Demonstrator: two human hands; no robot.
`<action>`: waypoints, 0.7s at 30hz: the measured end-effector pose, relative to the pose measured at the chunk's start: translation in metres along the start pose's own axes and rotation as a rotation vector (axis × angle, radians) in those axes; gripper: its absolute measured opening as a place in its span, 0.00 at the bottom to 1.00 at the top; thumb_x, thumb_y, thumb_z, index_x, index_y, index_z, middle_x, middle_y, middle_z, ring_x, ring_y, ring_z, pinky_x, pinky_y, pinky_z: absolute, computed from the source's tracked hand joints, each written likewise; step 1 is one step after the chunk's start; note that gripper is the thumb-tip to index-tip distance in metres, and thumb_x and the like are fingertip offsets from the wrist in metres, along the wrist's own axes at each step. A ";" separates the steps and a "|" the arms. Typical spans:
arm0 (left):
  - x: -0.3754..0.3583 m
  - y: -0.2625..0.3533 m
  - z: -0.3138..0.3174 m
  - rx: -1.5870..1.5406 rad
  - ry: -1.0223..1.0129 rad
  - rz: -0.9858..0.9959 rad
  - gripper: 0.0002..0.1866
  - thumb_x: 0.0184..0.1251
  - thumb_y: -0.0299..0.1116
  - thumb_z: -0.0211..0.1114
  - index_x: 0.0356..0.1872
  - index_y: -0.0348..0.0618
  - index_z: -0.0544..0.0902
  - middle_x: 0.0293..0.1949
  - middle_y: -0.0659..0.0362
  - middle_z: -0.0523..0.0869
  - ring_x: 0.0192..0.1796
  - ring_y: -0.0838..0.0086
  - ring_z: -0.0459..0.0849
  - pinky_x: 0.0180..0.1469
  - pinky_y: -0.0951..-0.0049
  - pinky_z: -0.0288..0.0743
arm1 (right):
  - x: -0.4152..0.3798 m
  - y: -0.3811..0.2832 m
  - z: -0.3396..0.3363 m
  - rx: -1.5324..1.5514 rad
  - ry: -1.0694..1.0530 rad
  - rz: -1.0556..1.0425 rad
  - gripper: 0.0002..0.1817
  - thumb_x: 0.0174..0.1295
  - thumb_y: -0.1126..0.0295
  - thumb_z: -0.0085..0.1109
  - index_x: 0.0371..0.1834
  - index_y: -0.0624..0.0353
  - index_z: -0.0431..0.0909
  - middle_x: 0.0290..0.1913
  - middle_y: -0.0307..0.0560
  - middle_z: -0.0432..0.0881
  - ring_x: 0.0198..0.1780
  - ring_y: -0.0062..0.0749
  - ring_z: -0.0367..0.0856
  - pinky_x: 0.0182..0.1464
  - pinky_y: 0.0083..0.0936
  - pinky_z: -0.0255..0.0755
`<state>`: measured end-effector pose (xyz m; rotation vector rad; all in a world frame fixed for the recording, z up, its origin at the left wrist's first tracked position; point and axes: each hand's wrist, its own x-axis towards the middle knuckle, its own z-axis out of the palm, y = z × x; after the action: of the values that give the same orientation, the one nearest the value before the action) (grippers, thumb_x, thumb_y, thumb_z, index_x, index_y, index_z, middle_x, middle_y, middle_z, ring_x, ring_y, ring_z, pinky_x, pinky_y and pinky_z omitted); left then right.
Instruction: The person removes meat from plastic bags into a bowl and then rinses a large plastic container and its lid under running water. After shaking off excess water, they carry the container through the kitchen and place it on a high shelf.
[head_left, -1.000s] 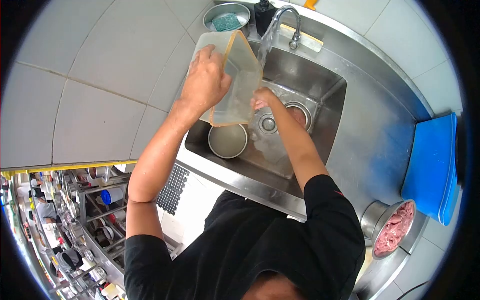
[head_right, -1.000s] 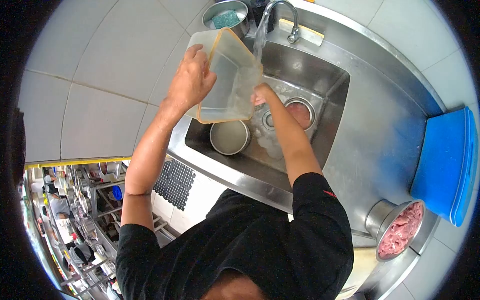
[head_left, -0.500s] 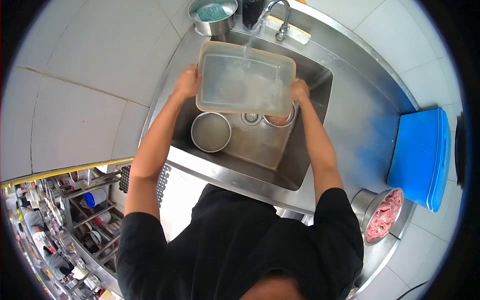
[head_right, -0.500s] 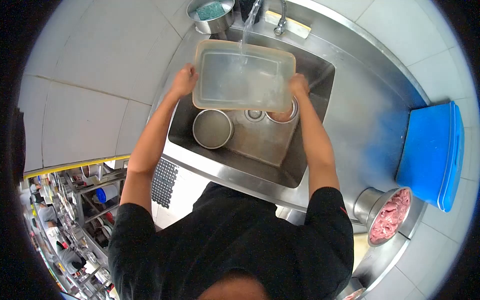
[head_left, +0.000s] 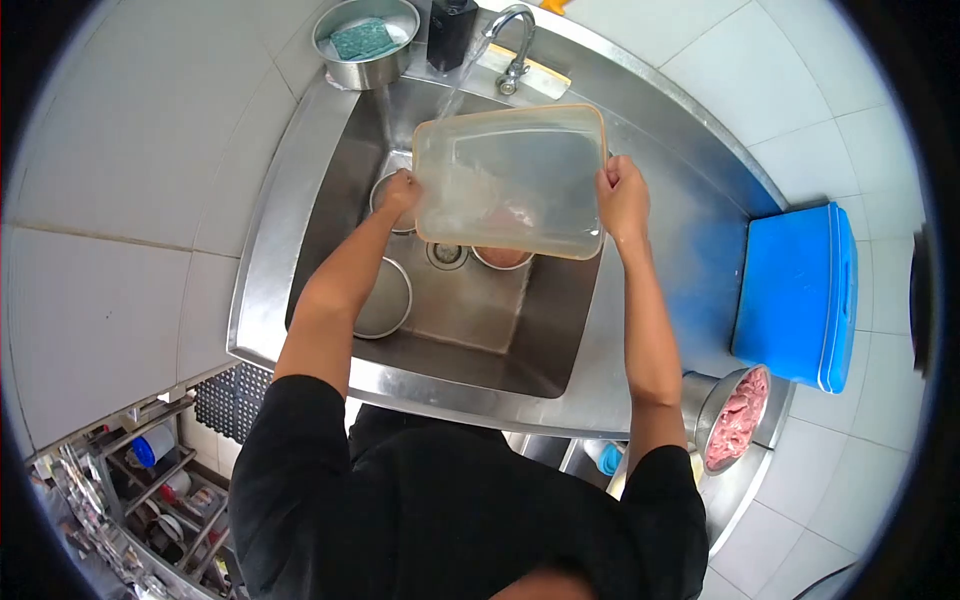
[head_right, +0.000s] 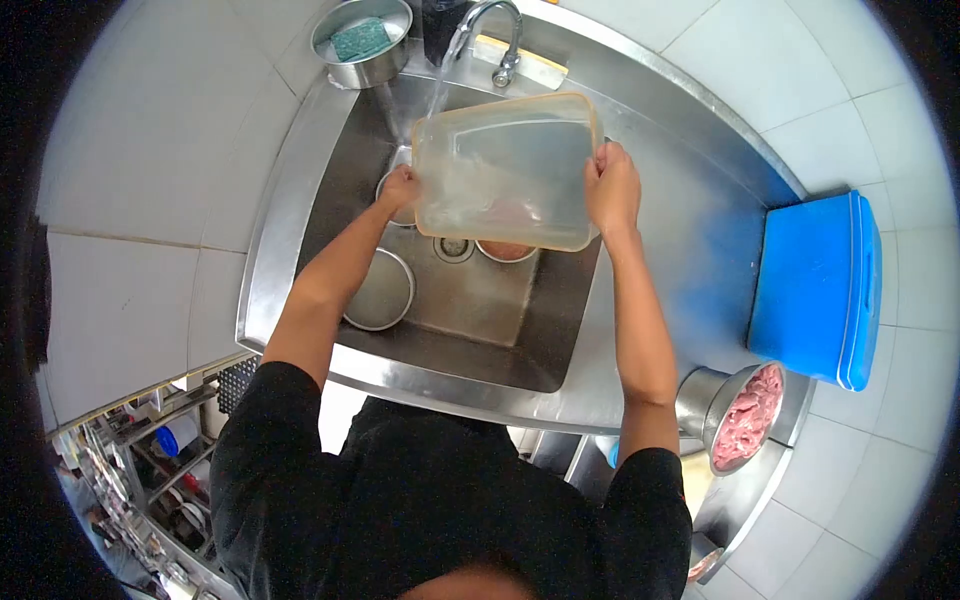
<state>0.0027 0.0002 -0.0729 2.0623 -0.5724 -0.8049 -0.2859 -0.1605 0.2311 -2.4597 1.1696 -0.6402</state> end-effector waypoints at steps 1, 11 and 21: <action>-0.003 0.005 0.006 -0.009 -0.008 -0.002 0.17 0.51 0.35 0.60 0.40 0.34 0.79 0.42 0.42 0.82 0.48 0.53 0.81 0.51 0.62 0.73 | -0.004 -0.006 -0.004 -0.011 -0.003 0.002 0.06 0.54 0.73 0.56 0.27 0.62 0.70 0.28 0.55 0.76 0.34 0.52 0.76 0.36 0.41 0.69; 0.034 -0.010 -0.005 0.355 -0.115 0.170 0.22 0.57 0.46 0.62 0.41 0.35 0.81 0.37 0.47 0.85 0.37 0.62 0.85 0.42 0.65 0.77 | -0.009 0.021 0.016 -0.147 0.000 -0.002 0.06 0.55 0.74 0.56 0.30 0.61 0.68 0.33 0.55 0.76 0.37 0.54 0.75 0.38 0.44 0.68; -0.027 0.048 -0.071 -0.366 0.253 0.100 0.17 0.64 0.43 0.60 0.34 0.36 0.81 0.25 0.60 0.81 0.28 0.77 0.76 0.33 0.71 0.73 | 0.007 0.050 0.081 -0.054 0.005 0.097 0.06 0.57 0.72 0.54 0.33 0.62 0.69 0.37 0.58 0.76 0.43 0.56 0.76 0.44 0.45 0.68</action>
<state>0.0290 0.0289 0.0082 1.7478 -0.3537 -0.5341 -0.2705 -0.1868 0.1408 -2.4293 1.3161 -0.5949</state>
